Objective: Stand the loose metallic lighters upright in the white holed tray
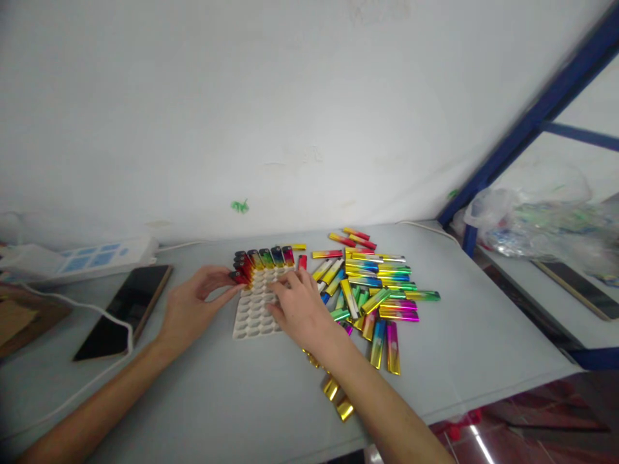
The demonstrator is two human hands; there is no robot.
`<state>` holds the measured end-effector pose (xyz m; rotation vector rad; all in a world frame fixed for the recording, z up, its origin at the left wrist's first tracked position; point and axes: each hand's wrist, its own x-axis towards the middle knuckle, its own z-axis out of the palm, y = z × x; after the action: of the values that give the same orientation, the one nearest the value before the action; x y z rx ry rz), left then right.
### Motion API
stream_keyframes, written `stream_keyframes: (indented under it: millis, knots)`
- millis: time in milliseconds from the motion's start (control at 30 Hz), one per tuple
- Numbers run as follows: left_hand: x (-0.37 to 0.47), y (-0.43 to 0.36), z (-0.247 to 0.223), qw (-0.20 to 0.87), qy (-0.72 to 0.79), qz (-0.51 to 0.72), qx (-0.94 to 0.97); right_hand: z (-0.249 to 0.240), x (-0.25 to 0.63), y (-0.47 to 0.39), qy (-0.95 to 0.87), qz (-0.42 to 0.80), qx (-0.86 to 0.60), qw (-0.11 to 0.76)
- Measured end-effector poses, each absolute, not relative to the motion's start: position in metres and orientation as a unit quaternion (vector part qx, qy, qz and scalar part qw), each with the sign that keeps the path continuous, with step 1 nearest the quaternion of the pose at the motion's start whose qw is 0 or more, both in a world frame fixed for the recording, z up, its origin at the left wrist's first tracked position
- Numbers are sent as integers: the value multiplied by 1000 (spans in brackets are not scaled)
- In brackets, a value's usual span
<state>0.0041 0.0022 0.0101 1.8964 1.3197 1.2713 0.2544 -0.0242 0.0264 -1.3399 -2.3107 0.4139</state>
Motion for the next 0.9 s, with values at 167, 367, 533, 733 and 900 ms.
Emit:
stream_keyframes:
  millis: [167, 367, 533, 733, 900]
  knots:
    - [4, 2, 11, 205, 509, 430, 717, 24, 257, -24, -836, 156, -473, 229]
    - [0, 6, 15, 182, 506, 394, 746, 23, 259, -23, -841, 154, -467, 224]
    - [-8, 3, 11, 175, 491, 370, 769, 31, 261, -23, -842, 163, -461, 227]
    - [-10, -6, 7, 92, 408, 392, 820, 48, 293, -1, -798, 165, -475, 332]
    - [1, -15, 10, 50, 317, 371, 871, 40, 353, 45, -761, 78, -589, 262]
